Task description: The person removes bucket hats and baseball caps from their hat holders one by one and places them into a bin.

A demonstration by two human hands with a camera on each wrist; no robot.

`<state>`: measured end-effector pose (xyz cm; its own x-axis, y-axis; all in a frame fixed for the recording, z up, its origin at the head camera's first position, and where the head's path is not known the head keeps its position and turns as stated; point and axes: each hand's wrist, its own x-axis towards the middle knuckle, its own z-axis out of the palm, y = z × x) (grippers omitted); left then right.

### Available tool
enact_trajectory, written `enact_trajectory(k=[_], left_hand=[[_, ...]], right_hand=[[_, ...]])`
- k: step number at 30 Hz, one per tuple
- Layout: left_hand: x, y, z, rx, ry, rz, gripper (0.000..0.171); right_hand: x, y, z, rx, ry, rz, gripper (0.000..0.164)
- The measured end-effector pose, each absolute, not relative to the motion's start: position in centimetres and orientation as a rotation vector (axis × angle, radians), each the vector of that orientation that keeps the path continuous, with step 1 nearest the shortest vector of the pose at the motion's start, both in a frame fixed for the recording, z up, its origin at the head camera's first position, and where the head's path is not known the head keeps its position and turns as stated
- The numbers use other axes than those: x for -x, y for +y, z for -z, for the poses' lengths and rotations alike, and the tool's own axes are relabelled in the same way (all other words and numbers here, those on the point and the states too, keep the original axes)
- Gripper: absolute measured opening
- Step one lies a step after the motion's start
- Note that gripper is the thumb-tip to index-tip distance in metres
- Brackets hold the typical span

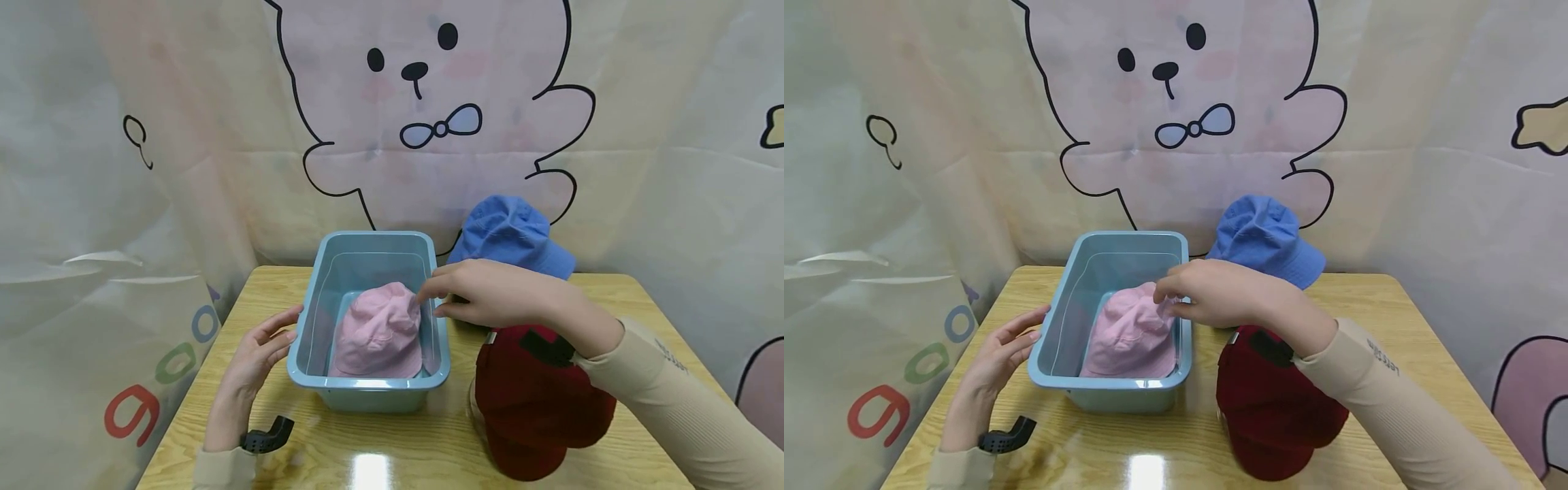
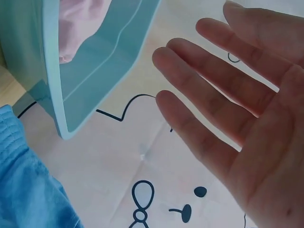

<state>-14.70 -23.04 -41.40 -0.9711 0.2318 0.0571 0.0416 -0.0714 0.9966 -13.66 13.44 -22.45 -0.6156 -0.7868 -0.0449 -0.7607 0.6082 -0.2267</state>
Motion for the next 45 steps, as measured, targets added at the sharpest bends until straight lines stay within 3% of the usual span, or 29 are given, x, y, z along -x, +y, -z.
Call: enact_trajectory(k=[14, 20, 25, 29, 36, 45], left_hand=[[14.3, -23.5, 41.1, -0.269, 2.066, -2.195, 0.042], [14.3, -23.9, 41.2, -0.25, 2.065, -2.201, 0.042], [14.3, -24.0, 41.1, -0.285, 2.058, -2.214, 0.04], [14.4, -24.2, 41.1, -0.304, 2.057, -2.216, 0.039], [14.6, -23.7, 41.3, -0.328, 2.027, -2.234, 0.038], [14.7, -23.2, 41.6, -0.345, 1.988, -2.25, 0.038]], right_hand=[[11.2, 15.8, 23.0, 1.478, 2.894, 0.366, 0.019], [10.3, 17.0, 23.9, 1.569, 2.97, 0.501, 0.028], [9.7, 18.0, 24.7, 1.619, 3.02, 0.594, 0.019], [9.1, 18.6, 25.3, 1.669, 3.064, 0.638, 0.039], [8.1, 19.5, 26.5, 1.881, 3.146, 0.744, 0.033], [6.6, 21.0, 28.0, 1.924, 3.198, 0.898, 0.035]])
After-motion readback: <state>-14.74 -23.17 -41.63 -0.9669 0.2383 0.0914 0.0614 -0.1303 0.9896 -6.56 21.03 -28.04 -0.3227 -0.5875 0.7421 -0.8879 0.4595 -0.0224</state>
